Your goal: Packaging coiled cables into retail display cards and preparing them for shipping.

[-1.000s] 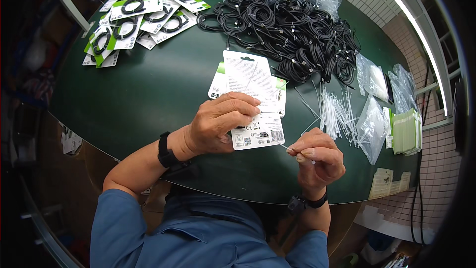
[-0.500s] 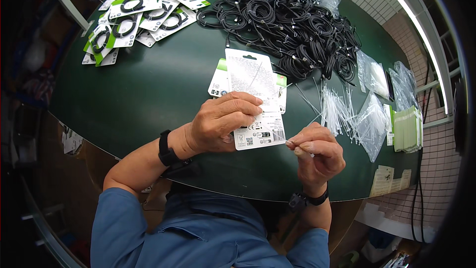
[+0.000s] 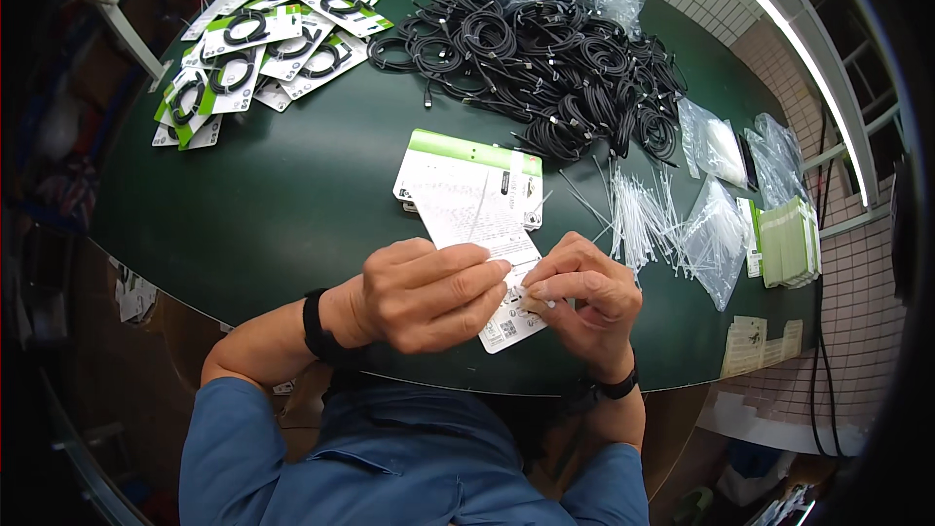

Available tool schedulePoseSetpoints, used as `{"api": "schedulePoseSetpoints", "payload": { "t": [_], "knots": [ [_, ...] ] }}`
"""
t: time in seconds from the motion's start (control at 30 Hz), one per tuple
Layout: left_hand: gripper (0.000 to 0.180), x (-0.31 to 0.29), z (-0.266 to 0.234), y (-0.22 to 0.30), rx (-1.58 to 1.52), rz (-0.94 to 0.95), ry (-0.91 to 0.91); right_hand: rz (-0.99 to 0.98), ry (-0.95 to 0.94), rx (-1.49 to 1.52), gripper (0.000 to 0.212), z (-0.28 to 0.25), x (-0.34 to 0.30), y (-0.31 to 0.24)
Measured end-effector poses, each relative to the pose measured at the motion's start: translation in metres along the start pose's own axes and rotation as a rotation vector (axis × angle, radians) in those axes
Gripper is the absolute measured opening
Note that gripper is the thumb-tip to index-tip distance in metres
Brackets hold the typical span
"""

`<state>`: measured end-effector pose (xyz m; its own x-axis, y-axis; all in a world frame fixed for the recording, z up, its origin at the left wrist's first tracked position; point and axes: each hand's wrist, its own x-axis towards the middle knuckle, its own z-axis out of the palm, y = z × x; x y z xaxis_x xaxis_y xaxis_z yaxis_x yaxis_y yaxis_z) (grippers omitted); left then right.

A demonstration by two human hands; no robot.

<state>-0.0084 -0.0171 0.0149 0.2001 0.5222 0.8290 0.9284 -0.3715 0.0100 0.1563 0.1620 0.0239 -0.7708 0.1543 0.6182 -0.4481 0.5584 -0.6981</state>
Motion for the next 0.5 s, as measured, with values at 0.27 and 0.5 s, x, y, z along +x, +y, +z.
{"api": "schedulePoseSetpoints", "payload": {
  "t": [0.27, 0.5],
  "knots": [
    [0.012, 0.010, 0.007, 0.011, -0.067, 0.005, 0.057, 0.150, -0.122, 0.339, 0.013, -0.008, 0.007, -0.002],
    [0.007, 0.004, 0.004, 0.012, -0.574, -0.486, 0.111, 0.239, 0.352, 0.634, 0.009, 0.010, 0.009, -0.012]
  ]
}}
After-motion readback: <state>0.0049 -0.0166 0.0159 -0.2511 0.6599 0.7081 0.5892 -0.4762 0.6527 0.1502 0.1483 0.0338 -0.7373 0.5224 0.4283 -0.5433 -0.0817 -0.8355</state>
